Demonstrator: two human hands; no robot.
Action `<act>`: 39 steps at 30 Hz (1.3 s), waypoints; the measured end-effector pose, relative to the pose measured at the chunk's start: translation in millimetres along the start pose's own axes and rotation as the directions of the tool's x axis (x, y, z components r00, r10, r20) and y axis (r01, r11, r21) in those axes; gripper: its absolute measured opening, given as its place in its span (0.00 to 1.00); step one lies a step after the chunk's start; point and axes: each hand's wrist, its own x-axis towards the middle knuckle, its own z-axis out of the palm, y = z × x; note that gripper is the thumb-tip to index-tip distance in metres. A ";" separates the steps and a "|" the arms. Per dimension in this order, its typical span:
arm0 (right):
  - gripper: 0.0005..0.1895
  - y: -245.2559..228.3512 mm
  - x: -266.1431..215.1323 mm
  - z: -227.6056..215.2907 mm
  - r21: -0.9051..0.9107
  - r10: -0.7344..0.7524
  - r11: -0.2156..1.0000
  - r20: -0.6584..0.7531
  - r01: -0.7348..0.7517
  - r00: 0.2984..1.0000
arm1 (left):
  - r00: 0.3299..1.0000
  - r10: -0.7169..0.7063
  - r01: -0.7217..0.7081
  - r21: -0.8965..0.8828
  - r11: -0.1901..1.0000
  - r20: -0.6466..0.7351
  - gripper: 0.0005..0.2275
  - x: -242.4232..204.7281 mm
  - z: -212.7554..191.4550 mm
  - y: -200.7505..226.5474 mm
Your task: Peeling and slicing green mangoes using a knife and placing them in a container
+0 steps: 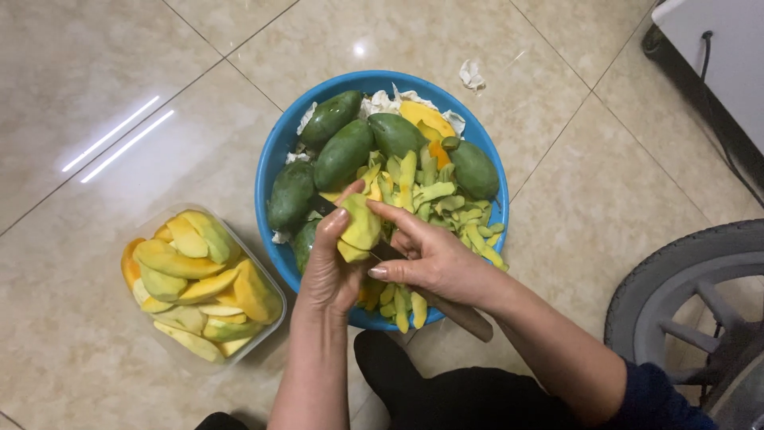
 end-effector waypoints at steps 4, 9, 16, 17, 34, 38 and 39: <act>0.49 -23.0 -1.9 -4.9 -0.268 0.112 0.959 0.068 -0.090 0.991 | 0.996 -0.001 -0.012 -0.133 0.991 -0.091 0.30 6.3 -15.2 -9.3; 0.46 -27.4 12.7 -56.8 -0.170 0.149 0.970 -0.137 -0.171 0.979 | 0.986 -0.031 -0.006 -0.220 0.976 -0.167 0.30 3.5 -8.5 4.8; 0.42 -66.4 2.8 -111.6 -0.060 -0.110 0.994 -0.388 0.094 0.915 | 0.962 -0.033 -0.019 -0.191 0.981 -0.269 0.32 -4.6 11.8 19.1; 0.44 -74.9 1.0 -115.3 -0.078 -0.133 0.991 -0.415 0.111 0.900 | 0.932 -0.047 -0.023 -0.188 0.982 -0.358 0.33 -11.4 27.6 27.4; 0.54 -20.9 -22.4 24.6 0.056 0.257 0.964 0.064 -0.260 0.964 | 0.965 0.259 -0.259 0.007 0.966 -0.029 0.45 -52.0 26.3 4.6; 0.54 -15.5 -31.7 28.3 -0.057 0.123 0.991 0.044 -0.121 0.991 | 0.987 0.154 -0.157 0.071 0.985 0.052 0.50 -70.3 18.9 9.6; 0.54 -12.8 -34.5 30.2 -0.059 0.122 0.991 0.053 -0.119 0.991 | 0.986 0.161 -0.164 0.070 0.984 0.047 0.50 -74.1 19.5 10.6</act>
